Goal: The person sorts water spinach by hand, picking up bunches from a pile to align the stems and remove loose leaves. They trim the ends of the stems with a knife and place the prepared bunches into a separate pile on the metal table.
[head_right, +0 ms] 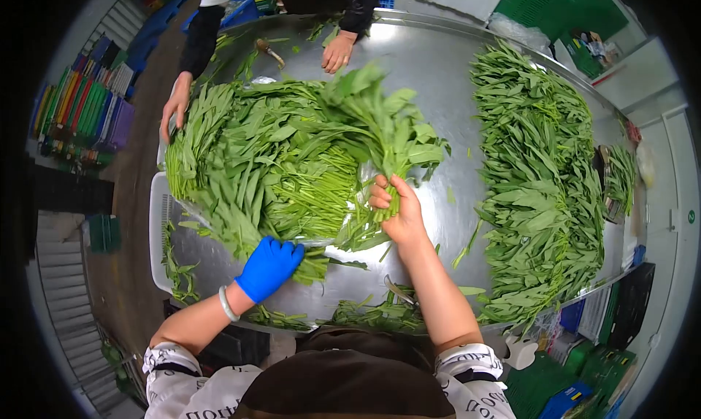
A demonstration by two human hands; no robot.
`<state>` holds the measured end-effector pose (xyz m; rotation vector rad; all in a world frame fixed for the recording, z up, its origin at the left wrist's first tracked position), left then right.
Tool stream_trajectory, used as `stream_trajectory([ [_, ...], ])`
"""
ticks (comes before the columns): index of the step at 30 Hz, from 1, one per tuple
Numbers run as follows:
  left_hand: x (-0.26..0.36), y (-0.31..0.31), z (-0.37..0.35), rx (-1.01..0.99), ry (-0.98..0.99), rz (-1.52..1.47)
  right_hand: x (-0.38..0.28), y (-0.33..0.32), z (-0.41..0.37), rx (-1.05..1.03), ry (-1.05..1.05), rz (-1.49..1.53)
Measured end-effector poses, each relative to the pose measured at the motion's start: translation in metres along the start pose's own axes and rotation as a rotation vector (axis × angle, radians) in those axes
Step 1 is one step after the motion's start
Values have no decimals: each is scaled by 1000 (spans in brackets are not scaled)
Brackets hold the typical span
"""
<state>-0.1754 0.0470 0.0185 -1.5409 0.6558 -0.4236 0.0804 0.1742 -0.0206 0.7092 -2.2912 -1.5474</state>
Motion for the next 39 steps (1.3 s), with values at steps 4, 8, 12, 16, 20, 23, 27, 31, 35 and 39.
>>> stream_trajectory([
  [4,23,-14,-17,-78,-38,33,8,-7,5,-95,50,-30],
  [8,52,-26,-27,-127,-14,-57,4,-2,1,-65,-134,-181],
  [12,72,-22,-32,-157,22,-350,-31,22,-21,52,-580,-588],
  [16,84,36,-40,-227,-57,-545,-84,-17,-26,471,-937,-1393],
  [20,85,79,-33,-216,-121,-538,-80,-55,-23,688,-1020,-2306],
  [23,83,94,-28,-144,-108,-611,-70,-83,-28,636,-651,-2414],
  [27,77,100,-28,-104,-52,-673,-47,-42,-35,626,-585,-2686],
  [31,75,100,-26,-126,-57,-679,-20,21,-9,302,-1006,-2685],
  [35,75,99,-26,-94,-53,-699,7,45,57,-90,-1006,-2388],
  [39,74,105,-24,-173,-24,-674,29,34,116,-22,-988,-2311],
])
Point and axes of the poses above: each hand's wrist, its own z-axis towards the middle knuckle, its own y-axis out of the palm, x = y × z, the point moved 2 cm from there along z, towards the middle knuckle, and after that the axes turned 2 degrees about -y, right-handed, at the moved point
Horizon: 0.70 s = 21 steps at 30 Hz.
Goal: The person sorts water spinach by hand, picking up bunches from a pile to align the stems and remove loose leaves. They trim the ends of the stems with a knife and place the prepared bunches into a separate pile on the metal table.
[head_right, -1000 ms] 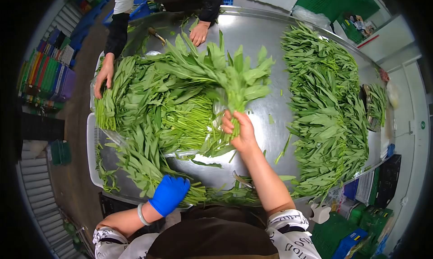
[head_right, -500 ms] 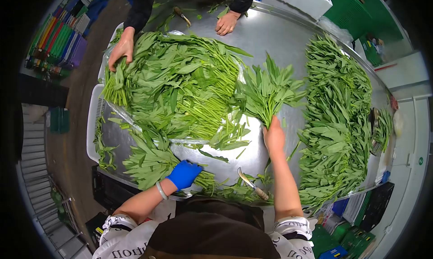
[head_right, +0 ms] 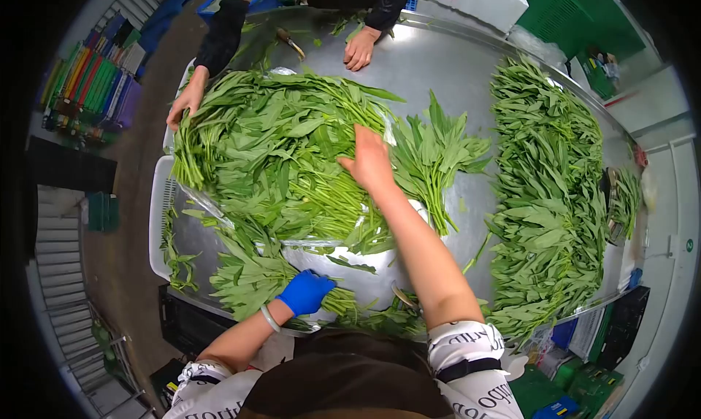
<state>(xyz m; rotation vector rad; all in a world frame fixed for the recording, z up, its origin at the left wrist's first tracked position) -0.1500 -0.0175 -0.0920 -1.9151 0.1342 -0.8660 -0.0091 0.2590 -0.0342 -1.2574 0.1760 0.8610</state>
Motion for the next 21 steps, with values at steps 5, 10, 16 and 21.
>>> stream_trajectory([
  [5,0,-1,2,-9,-16,-6,-26,13,-13,-82,-254,-143],
  [10,1,-3,4,7,-15,-30,-42,7,-47,-15,-693,-187],
  [16,0,-4,5,18,-11,-59,-41,1,-45,-183,-533,-173],
  [21,-1,0,4,19,-22,-45,-31,-19,-41,19,-53,337],
])
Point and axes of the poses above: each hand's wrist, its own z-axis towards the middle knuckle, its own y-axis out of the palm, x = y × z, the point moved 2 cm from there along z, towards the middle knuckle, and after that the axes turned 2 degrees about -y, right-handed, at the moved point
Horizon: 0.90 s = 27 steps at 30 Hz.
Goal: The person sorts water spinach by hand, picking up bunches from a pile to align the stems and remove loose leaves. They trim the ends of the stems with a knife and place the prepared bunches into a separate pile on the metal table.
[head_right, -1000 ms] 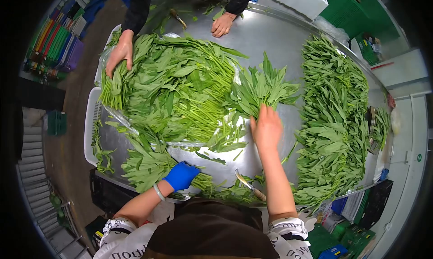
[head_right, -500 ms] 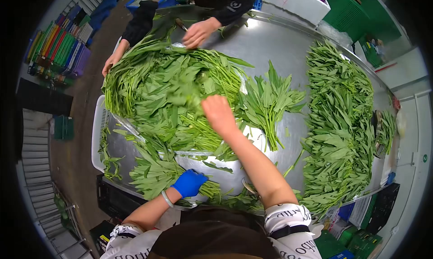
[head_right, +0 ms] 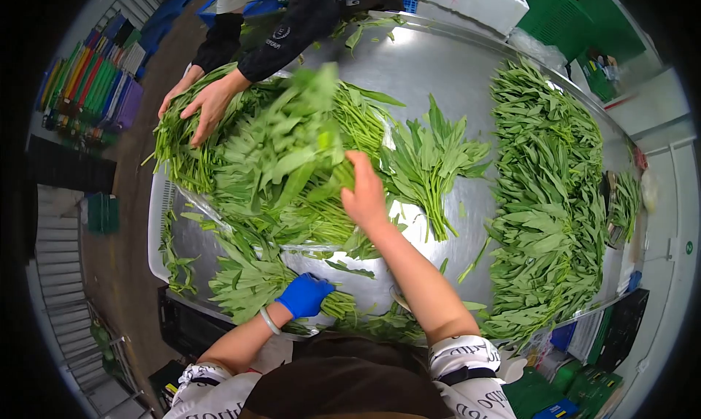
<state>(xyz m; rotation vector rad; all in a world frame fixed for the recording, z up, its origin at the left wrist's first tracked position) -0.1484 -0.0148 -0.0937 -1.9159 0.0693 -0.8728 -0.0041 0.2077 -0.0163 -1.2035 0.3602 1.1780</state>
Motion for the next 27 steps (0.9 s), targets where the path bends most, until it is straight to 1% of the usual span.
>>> stream_trajectory([
  [1,-2,1,1,-12,1,10,6,-1,4,33,63,69],
  [3,-2,2,1,-26,1,9,16,9,8,-56,58,-78],
  [4,-2,1,2,-27,0,0,15,13,10,-94,57,-151],
  [5,-3,-1,2,-30,0,-7,13,19,10,-120,105,-164],
  [8,-2,-3,2,-10,0,-18,2,30,8,-201,99,-382],
  [11,0,-5,3,-21,-3,-10,-15,32,0,-165,-276,-479],
  [14,0,-5,4,-29,0,-2,-29,17,1,-1,-456,-495],
  [15,-2,-3,3,-19,4,-2,-23,15,-3,-59,-354,-412],
  [18,-1,-6,3,4,17,-27,-28,-20,0,89,-236,-281],
  [20,1,-9,3,3,8,-31,-30,-50,1,162,-32,-34],
  [22,1,-8,3,6,4,-41,-33,-83,0,312,169,238],
  [24,0,-7,3,10,10,-46,-32,-105,-1,526,155,510],
  [26,0,-7,4,12,3,-41,-27,-115,-11,568,191,635],
  [27,0,-8,4,10,0,-35,-21,-121,-18,588,188,427],
])
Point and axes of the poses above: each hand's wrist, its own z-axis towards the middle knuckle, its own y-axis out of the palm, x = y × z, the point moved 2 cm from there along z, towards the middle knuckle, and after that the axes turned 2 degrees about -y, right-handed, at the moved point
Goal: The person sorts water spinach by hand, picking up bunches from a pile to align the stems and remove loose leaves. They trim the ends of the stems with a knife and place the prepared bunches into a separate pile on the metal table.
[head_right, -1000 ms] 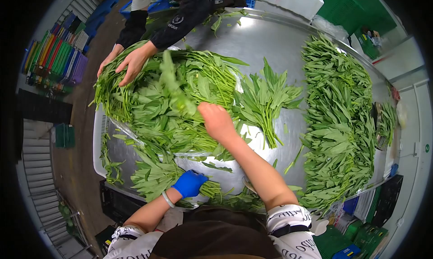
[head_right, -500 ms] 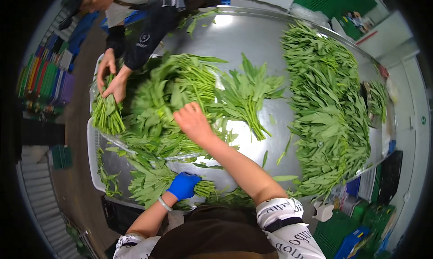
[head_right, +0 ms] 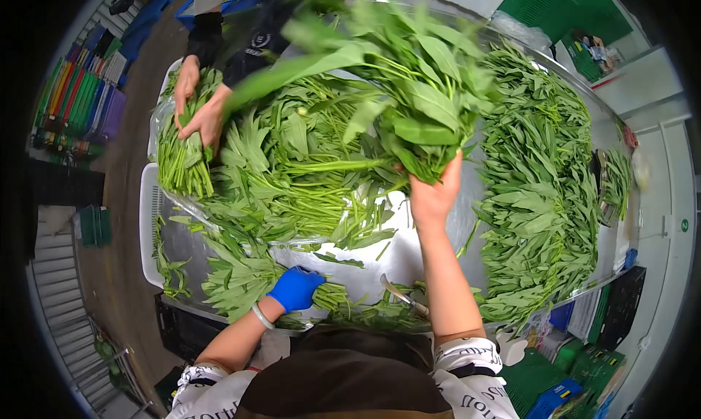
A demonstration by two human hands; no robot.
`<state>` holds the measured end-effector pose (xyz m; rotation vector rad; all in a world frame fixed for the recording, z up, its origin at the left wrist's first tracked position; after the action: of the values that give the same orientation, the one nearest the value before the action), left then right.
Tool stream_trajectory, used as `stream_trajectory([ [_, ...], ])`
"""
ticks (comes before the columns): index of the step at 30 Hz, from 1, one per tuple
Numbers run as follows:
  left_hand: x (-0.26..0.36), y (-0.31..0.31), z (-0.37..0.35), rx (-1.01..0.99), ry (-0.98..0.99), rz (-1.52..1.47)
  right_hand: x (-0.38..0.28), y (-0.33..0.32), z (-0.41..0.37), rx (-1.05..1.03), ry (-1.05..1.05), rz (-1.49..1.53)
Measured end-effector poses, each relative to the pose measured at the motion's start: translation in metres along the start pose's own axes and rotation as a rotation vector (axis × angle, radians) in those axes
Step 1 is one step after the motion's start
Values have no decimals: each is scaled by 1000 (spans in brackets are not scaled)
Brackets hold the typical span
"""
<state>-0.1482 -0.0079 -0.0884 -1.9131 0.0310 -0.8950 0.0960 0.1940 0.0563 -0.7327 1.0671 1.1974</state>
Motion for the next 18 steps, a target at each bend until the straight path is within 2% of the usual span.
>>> stream_trajectory([
  [2,0,-1,-1,28,13,-20,20,-25,-3,52,-140,-381],
  [5,0,-2,0,19,7,-15,67,-67,-14,-76,28,-963],
  [8,-1,1,0,4,6,-12,125,-102,-36,-368,367,-1017],
  [11,-4,4,0,-6,-13,0,112,-107,-39,-238,376,-808],
  [12,-4,5,-1,-16,-15,8,105,-105,-37,-225,480,-823],
  [15,-6,9,-2,2,-1,3,90,-100,-38,-173,146,-997],
  [18,0,1,0,-61,-13,38,90,-95,-52,-118,91,-1127],
])
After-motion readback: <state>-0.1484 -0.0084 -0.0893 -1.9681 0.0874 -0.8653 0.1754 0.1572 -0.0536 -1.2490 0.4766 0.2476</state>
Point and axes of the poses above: each hand's wrist, its own z-axis towards the middle knuckle, its own y-axis out of the palm, x = y × z, the point moved 2 cm from there along z, towards the middle knuckle, and after that the axes turned 2 degrees about -y, right-handed, at the moved point
